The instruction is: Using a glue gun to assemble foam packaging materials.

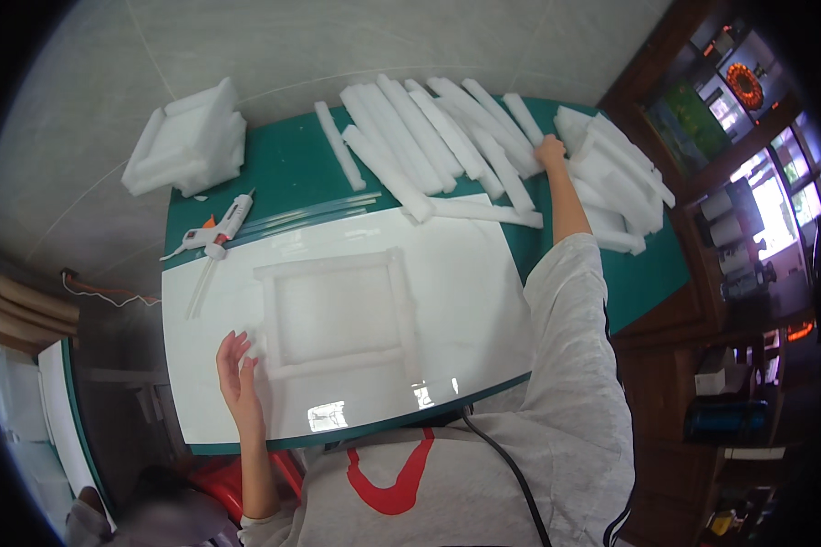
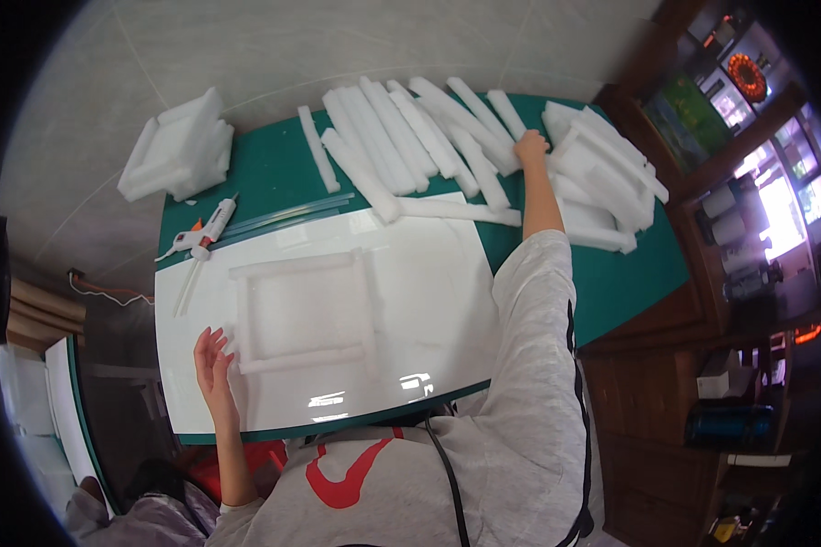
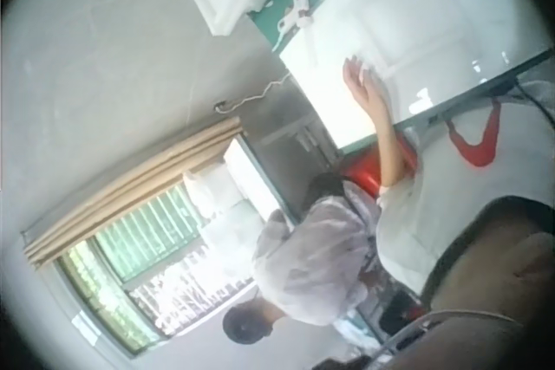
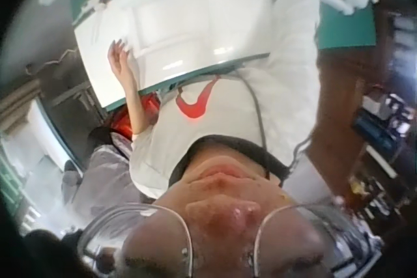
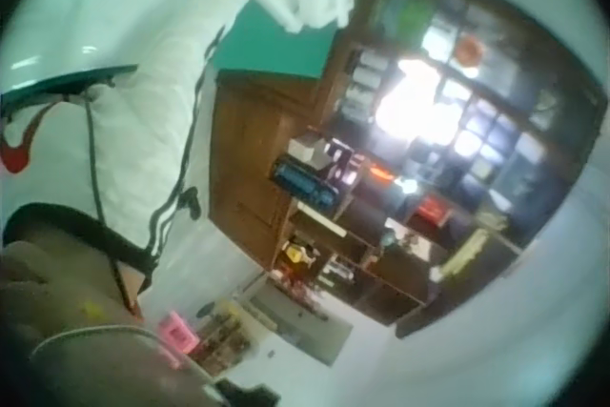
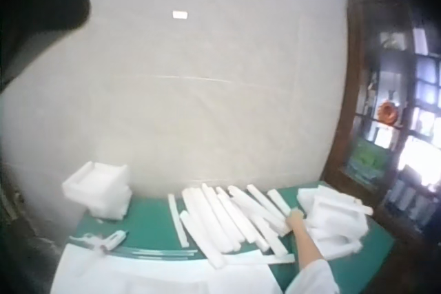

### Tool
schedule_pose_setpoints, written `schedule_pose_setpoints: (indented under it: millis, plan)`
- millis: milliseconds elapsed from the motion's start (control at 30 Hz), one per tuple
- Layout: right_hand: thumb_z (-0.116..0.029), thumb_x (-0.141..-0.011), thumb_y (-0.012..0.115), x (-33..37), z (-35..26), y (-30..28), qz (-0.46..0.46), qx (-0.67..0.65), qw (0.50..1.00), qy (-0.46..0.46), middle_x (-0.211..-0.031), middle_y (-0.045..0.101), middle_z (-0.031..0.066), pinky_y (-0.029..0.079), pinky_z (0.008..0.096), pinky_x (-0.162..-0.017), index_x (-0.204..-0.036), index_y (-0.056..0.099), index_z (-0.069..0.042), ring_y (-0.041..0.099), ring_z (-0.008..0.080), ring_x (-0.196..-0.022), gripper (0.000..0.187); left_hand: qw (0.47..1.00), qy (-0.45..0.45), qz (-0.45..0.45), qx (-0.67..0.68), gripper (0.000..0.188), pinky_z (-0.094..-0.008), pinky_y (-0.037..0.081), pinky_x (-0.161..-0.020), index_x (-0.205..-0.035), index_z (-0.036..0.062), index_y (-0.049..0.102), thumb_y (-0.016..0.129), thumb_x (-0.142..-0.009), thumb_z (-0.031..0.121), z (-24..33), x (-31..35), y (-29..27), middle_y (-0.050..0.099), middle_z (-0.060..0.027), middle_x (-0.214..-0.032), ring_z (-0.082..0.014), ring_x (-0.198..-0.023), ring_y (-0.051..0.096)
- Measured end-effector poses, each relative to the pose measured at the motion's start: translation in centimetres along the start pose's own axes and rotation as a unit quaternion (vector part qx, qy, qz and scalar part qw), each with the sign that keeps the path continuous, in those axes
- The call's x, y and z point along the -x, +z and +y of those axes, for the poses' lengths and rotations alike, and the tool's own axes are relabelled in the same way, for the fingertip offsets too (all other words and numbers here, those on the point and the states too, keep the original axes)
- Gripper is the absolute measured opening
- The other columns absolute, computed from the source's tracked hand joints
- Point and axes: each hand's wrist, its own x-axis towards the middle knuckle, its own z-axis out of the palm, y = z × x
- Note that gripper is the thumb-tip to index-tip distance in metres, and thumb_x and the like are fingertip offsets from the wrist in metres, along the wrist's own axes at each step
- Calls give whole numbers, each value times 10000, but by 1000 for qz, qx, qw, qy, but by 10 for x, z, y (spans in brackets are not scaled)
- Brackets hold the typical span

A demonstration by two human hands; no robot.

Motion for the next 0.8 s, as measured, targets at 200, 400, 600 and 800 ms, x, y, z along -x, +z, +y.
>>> schedule_pose_setpoints:
  millis: [200,400,600,800]
  plan:
    - [-135,-702,604,24,-21,-34,13,16,1000,-11,-1124,548,192,422,460,-893,-931,628,-16,538,406,-1006,259,1000,-13,11,0,418,-320,377,-911,-1278,28,370,448,-870,81,-3,4,-3,460,-136,-1225,-206,-1115,446]
    - [-99,-718,580,-19,15,9,66,-9,997,26,-1096,546,214,426,486,-877,-1093,517,-47,542,438,-971,384,999,-9,-17,26,416,-313,378,-908,-1276,23,370,447,-870,73,-3,-1,4,456,-136,-1226,-203,-1116,443]
    - [-70,-745,594,54,-48,-86,361,-267,855,-259,-968,605,153,461,377,-741,-1098,504,-36,593,307,-851,366,999,2,-27,35,431,-310,379,-908,-1269,11,371,424,-842,24,-8,-2,4,440,-131,-1243,-202,-1118,438]
    - [50,-641,654,283,-121,-147,254,-353,747,-503,-956,617,109,461,320,-731,-1000,594,-10,585,245,-818,368,1000,26,-2,9,386,-317,379,-907,-1267,45,395,437,-900,155,-5,-6,0,453,-115,-1252,-198,-1117,455]
